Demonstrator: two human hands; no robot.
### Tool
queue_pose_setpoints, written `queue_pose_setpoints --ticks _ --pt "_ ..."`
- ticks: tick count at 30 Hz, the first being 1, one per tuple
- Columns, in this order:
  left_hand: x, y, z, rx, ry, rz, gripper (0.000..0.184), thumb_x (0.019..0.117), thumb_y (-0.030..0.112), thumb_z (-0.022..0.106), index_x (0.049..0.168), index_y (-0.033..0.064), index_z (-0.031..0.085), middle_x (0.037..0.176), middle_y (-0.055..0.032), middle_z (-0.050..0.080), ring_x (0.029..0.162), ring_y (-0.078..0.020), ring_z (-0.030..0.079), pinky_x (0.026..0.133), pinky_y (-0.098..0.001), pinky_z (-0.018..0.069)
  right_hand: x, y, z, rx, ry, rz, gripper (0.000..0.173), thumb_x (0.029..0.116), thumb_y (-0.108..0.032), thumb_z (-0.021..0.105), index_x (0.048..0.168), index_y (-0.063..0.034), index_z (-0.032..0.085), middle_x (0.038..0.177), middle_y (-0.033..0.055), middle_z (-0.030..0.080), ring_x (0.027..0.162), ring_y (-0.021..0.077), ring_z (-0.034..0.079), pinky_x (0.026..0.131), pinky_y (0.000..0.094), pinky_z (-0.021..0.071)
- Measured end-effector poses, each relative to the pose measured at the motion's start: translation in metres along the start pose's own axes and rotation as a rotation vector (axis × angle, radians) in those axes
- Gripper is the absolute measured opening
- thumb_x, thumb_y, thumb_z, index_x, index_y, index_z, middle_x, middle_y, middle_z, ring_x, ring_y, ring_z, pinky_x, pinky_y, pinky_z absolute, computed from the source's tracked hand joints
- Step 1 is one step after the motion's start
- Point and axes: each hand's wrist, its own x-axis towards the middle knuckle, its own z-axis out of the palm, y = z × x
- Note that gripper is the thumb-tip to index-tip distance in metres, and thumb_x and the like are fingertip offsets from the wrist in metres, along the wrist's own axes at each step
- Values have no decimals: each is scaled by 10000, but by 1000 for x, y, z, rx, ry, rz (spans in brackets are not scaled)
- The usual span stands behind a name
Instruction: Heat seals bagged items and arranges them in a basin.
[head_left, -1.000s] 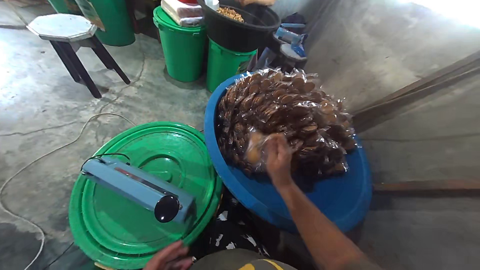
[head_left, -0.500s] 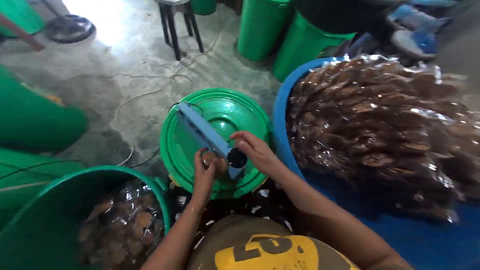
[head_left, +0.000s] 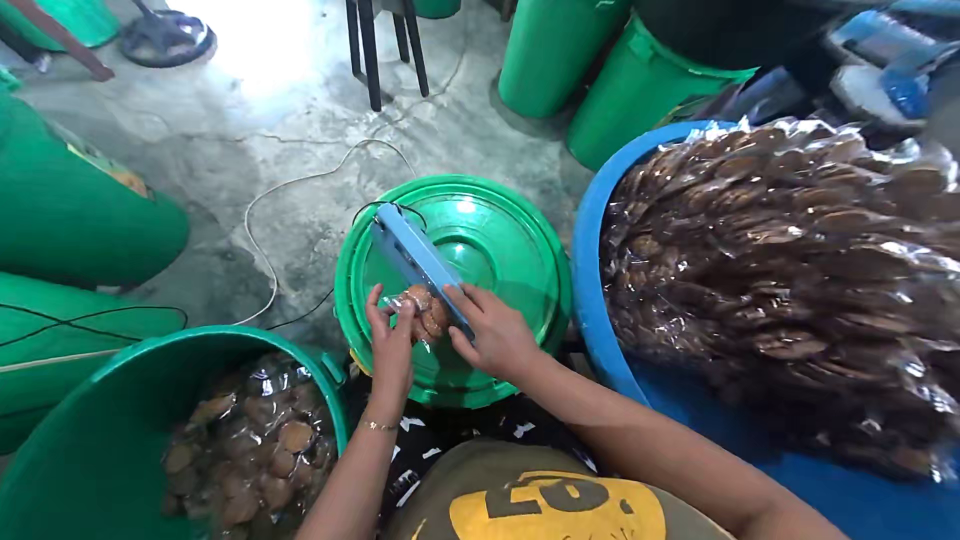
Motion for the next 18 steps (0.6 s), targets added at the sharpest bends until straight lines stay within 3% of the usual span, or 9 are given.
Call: queue_pose_setpoints --ticks 3,5,7,11,12,14,15,17,18 --pt "0 7 3 -27 -59 -122 493 1106 287 361 1527 49 264 1152 -138 578 923 -162 642 784 -329 562 1 2 -1 24 -9 6 540 982 -251 555 1487 -60 531 1431 229 580 1223 399 633 923 511 554" --pt "3 3 8 -20 -140 -232 323 1102 272 396 1258 10 503 887 -35 607 752 -96 612 701 -278 546 -3 5 -2 25 -48 32 545 996 -269 539 1506 -80 510 1449 221 566 1242 388 621 931 516 547" --pt "5 4 14 93 -254 -250 257 1080 237 478 1097 -4 563 754 3 571 643 -62 558 633 -240 508 -8 6 -2 23 -12 24 542 989 -280 554 1492 -79 527 1435 225 574 1221 390 636 919 525 558" --pt "0 13 12 302 -274 -34 374 1036 255 579 1229 -66 563 916 -110 644 773 -141 621 744 -327 543 -6 4 -4 33 120 -56 471 929 -229 657 1369 -63 647 1457 264 543 1250 463 602 952 559 553" --pt "0 10 9 357 -263 55 387 1017 246 606 1238 -69 571 988 -148 657 845 -183 652 792 -359 559 -6 2 -7 41 116 -60 441 926 -210 661 1338 -52 669 1468 276 530 1284 485 570 991 577 527" --pt "-4 8 3 438 -281 170 448 994 192 633 1332 -90 549 1260 -258 608 1133 -310 633 1008 -451 511 -5 -6 -27 76 71 -85 367 954 -181 637 1277 -20 702 1460 280 538 1334 499 521 1069 605 458" --pt "-9 7 2 417 -294 217 452 988 133 627 1364 -96 527 1292 -265 607 1162 -306 634 1024 -444 508 -4 -12 -41 107 63 -129 344 958 -164 640 1261 -17 710 1447 273 554 1336 497 519 1089 618 432" --pt "-23 8 0 267 -308 219 420 998 56 565 1373 -114 487 1196 -211 645 1045 -207 664 930 -378 553 -5 -30 -74 203 96 -310 308 920 -102 694 1216 -21 725 1374 262 609 1251 477 591 1045 623 470" --pt "-32 12 2 192 -272 176 376 994 42 523 1333 -117 480 1105 -149 647 954 -141 659 861 -336 565 -12 -47 -96 265 98 -425 288 914 -84 700 1195 -23 728 1313 233 652 1190 421 643 1008 577 514"
